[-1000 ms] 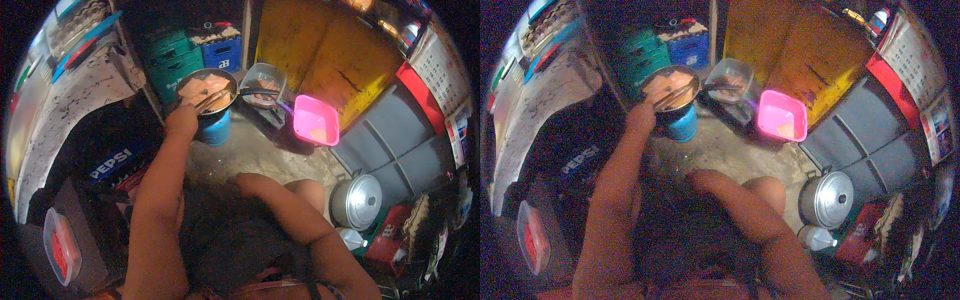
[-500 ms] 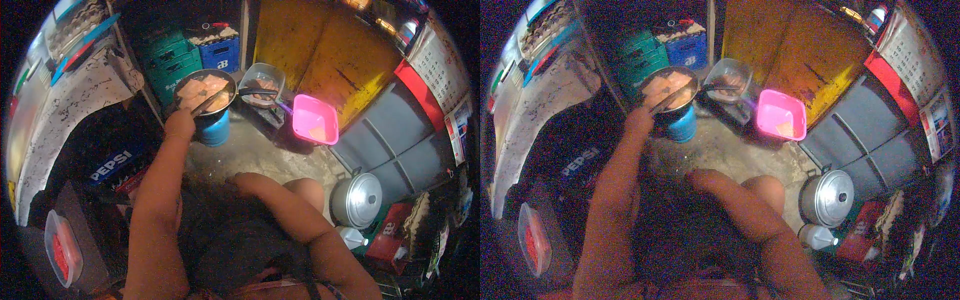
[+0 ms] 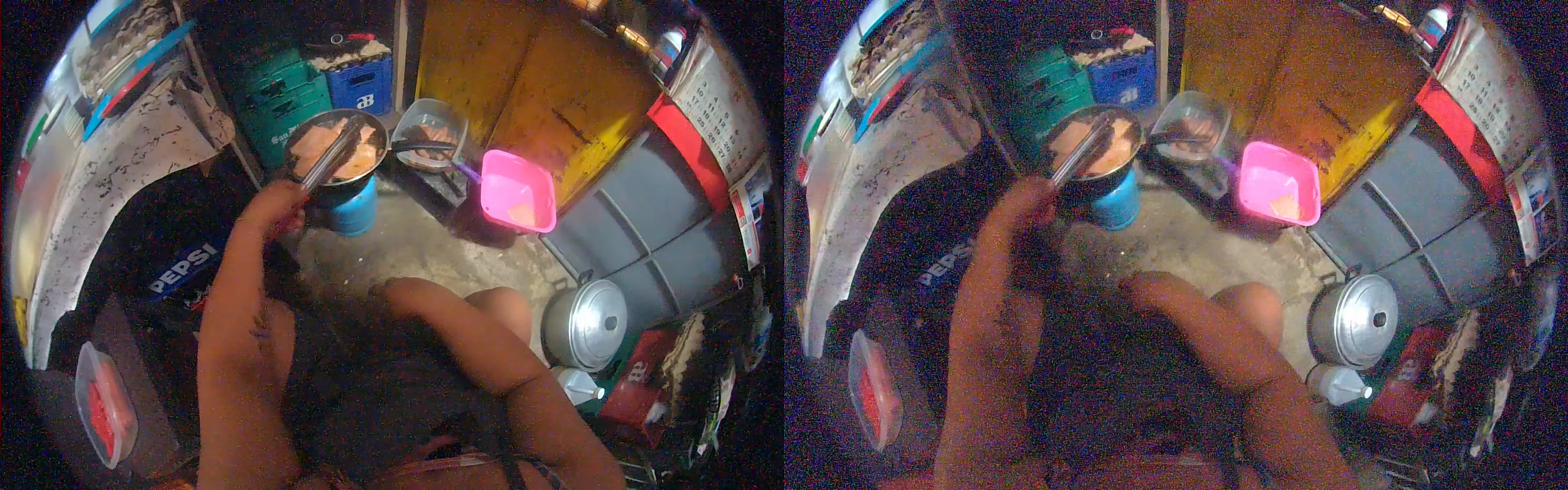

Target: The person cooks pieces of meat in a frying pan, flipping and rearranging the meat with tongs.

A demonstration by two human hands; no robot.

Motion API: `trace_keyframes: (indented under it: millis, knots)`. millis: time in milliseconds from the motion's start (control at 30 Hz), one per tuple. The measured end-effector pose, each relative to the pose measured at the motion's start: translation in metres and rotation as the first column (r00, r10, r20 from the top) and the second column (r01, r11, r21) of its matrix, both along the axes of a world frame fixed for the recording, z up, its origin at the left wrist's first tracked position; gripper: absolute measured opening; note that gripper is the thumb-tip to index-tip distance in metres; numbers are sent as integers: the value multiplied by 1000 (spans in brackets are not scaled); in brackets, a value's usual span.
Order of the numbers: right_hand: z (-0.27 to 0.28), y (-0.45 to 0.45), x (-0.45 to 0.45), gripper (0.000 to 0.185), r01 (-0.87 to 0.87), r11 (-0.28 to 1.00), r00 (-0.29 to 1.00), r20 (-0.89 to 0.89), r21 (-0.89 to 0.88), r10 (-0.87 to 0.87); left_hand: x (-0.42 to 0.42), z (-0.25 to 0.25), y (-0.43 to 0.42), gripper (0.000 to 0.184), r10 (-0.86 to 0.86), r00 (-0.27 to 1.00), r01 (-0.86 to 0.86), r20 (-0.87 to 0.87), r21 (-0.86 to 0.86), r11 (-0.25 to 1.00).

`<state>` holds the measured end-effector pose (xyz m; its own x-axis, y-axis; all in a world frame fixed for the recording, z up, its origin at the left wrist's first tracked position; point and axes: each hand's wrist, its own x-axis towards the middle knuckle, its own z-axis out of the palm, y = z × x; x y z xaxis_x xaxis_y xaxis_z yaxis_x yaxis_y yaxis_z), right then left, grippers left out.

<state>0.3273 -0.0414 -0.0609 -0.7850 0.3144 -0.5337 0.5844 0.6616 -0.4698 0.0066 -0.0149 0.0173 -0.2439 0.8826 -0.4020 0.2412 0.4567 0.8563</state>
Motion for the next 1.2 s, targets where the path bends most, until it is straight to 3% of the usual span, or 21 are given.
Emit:
trace_keyframes:
  millis: [67, 167, 267, 333, 400, 467, 667, 767, 867, 1067, 1167, 1200]
  knots:
    - [1, 0, -2, 54, 3, 1000, 1000, 29, 2, -3, -11, 2, -10, 24, 44, 989, -44, 142, -2, 999]
    - [5, 0, -2, 58, 26, 1000, 999, 33, -18, -25, -22, 19, -18, 24, -69, 988, 50, -136, -136, 989]
    - [11, -1, -3, 58, 3, 999, 1000, -4, -39, -3, -30, 21, -28, 27, 17, 988, -42, -151, -162, 986]
    - [2, -1, -3, 57, 9, 1000, 1000, -27, -25, -9, -35, 30, -31, 28, -141, 944, 83, -298, -199, 976]
    - [-2, -1, -1, 56, 9, 1000, 999, -53, -21, -10, -44, 28, -31, 29, -167, 949, 112, -269, -209, 971]
    - [-1, 0, 0, 54, 0, 1000, 996, -84, -27, -3, -55, 18, -28, 29, -57, 996, 43, -69, -187, 981]
    - [-19, 5, -13, 49, -24, 999, 994, -105, -47, 19, -51, 39, -33, 29, -136, 983, 116, -124, -159, 980]
    - [13, -3, -24, 48, -6, 998, 999, -54, -67, 3, -57, 34, -35, 24, -88, 994, 76, -59, -178, 981]
    - [6, 0, -26, 51, -38, 996, 998, -47, -84, 34, -73, 21, -30, 33, -170, 985, 171, 20, -214, 962]
    - [-46, 12, -23, 53, -116, 989, 979, -179, -90, 98, -63, 23, -25, 38, -133, 990, 123, -40, -192, 974]
    - [-32, 6, -22, 53, -39, 999, 999, -34, 7, 39, -60, 24, -25, 38, -129, 981, 99, -142, -201, 975]
    - [-25, 3, -19, 53, -40, 999, 994, -104, 31, 43, -59, 25, -24, 38, -135, 980, 101, -148, -215, 971]
